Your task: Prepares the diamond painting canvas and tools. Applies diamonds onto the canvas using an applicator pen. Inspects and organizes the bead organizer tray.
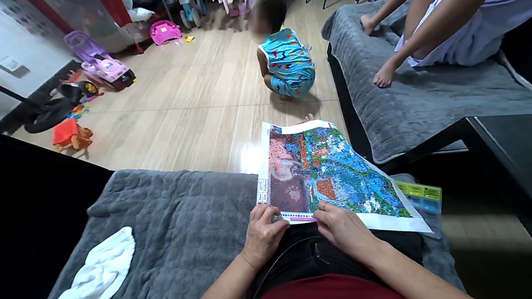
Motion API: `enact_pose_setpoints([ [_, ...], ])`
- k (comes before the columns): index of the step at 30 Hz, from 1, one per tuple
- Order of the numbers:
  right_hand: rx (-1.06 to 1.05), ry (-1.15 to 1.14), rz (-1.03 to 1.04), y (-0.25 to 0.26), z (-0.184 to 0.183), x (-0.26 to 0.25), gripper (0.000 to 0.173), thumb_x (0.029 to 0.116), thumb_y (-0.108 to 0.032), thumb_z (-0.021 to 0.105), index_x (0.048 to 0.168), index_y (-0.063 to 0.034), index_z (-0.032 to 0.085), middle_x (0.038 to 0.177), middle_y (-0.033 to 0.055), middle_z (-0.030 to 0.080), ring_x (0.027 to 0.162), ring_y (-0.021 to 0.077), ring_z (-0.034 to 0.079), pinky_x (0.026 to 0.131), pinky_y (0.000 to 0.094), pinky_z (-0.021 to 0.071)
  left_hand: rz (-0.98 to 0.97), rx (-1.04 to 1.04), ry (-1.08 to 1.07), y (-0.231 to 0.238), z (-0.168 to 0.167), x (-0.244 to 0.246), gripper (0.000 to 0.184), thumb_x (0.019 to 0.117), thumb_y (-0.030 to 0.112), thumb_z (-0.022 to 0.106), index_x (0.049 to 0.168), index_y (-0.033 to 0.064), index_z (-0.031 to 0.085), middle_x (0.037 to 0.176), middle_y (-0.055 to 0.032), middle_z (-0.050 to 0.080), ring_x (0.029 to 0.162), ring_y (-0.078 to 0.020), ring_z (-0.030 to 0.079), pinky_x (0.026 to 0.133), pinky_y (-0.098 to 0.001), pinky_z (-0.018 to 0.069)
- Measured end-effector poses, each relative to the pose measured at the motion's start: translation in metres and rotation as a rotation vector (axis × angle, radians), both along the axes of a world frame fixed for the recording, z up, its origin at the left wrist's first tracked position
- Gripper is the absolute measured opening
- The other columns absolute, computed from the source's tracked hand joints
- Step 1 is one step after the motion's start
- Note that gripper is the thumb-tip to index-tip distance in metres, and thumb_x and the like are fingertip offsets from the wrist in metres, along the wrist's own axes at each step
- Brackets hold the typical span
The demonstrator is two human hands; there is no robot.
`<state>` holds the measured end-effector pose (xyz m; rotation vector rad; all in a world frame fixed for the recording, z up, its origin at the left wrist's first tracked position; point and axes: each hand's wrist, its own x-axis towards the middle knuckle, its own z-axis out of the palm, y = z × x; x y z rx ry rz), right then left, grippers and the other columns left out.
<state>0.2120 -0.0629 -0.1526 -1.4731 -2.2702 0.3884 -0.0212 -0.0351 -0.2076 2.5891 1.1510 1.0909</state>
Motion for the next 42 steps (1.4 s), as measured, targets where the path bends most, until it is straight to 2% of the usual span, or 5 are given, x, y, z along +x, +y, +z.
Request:
enact_pose_setpoints([
  [13, 0.013, 0.005, 0.002, 0.000, -0.001, 0.000, 0.005, 0.0803, -0.001, 0.068, 0.076, -0.0001, 0.070, 0.073, 0.0136, 0.062, 0.061, 0.0267, 0.066, 0.049, 0.0397, 0.0535, -0.009, -0.125, -0.041, 0.000, 0.001, -0.004, 0.019, 0.0916, 0.030, 0.065, 0.083, 0.0240, 0.080, 0.095, -0.0045, 0.071, 0.104, -0.0226, 0.064, 0.099, -0.0410, 0.0425],
  [22, -0.008, 0.005, 0.011, 0.001, 0.000, 0.000, 0.006, 0.0815, 0.000, 0.067, 0.076, 0.0005, 0.070, 0.072, 0.0141, 0.062, 0.061, 0.0275, 0.066, 0.050, 0.0406, 0.0536, 0.030, -0.115, -0.063, -0.005, -0.003, -0.001, 0.018, 0.0914, 0.027, 0.064, 0.082, 0.0195, 0.078, 0.090, -0.0040, 0.070, 0.095, -0.0210, 0.065, 0.094, -0.0385, 0.0454],
  [29, -0.022, 0.002, 0.003, 0.001, 0.000, 0.000, 0.006, 0.0813, 0.000, 0.068, 0.076, 0.0007, 0.070, 0.074, 0.0145, 0.062, 0.062, 0.0281, 0.066, 0.051, 0.0411, 0.0538, 0.032, -0.170, -0.111, -0.006, -0.009, -0.006, 0.019, 0.0932, 0.026, 0.064, 0.082, 0.0175, 0.076, 0.090, -0.0037, 0.070, 0.098, -0.0206, 0.064, 0.095, -0.0373, 0.0432],
  [38, -0.060, 0.033, -0.007, 0.000, 0.002, 0.001, 0.006, 0.0829, 0.000, 0.067, 0.078, 0.0013, 0.071, 0.076, 0.0154, 0.063, 0.063, 0.0286, 0.067, 0.053, 0.0424, 0.0544, 0.090, -0.342, -0.343, -0.003, -0.005, -0.015, 0.017, 0.0899, 0.029, 0.070, 0.082, 0.0176, 0.079, 0.099, -0.0014, 0.068, 0.107, -0.0141, 0.058, 0.100, -0.0339, 0.0396],
  [42, -0.064, 0.052, -0.008, 0.002, 0.004, 0.001, 0.008, 0.0843, -0.002, 0.066, 0.079, 0.0010, 0.072, 0.077, 0.0156, 0.064, 0.064, 0.0290, 0.067, 0.054, 0.0431, 0.0553, 0.063, -0.249, -0.252, -0.003, 0.001, -0.020, 0.018, 0.0922, 0.030, 0.068, 0.084, 0.0203, 0.080, 0.099, -0.0034, 0.069, 0.107, -0.0177, 0.059, 0.100, -0.0359, 0.0395],
])
